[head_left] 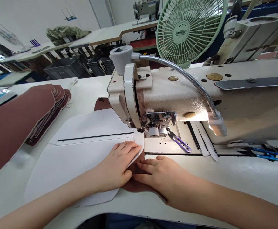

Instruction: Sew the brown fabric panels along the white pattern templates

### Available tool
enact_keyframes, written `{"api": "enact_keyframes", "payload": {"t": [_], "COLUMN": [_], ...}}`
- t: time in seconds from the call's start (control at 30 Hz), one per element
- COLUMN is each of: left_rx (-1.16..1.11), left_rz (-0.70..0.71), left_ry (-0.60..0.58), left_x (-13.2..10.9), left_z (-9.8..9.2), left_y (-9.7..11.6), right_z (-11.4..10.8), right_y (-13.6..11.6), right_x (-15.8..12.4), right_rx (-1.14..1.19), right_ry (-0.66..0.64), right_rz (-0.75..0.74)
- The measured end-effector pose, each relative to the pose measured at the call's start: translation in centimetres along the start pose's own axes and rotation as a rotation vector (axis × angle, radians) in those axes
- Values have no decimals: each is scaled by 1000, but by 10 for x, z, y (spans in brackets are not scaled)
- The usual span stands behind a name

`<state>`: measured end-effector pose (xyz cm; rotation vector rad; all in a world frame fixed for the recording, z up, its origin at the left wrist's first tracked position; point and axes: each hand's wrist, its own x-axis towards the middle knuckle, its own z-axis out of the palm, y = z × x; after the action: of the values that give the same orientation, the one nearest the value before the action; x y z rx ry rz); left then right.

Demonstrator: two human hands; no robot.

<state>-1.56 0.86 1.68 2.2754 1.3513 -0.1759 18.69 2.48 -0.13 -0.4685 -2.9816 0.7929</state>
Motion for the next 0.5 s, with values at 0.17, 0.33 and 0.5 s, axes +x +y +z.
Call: {"api": "enact_keyframes", "payload": {"t": [0.17,0.33,0.5], "left_rx": [40,107,180], "left_rz": [4,46,32], "left_ry": [26,18,27], "left_x": [6,10,16], "left_z": [-5,-15,-17], "left_y": [0,0,0], "right_z": [-5,-2,2], "right_y": [7,7,13], "right_x": [1,1,6], "right_rx": [10,-41,-155], "right_ry": [-31,-34,-7], "right_rz": [19,26,50]}}
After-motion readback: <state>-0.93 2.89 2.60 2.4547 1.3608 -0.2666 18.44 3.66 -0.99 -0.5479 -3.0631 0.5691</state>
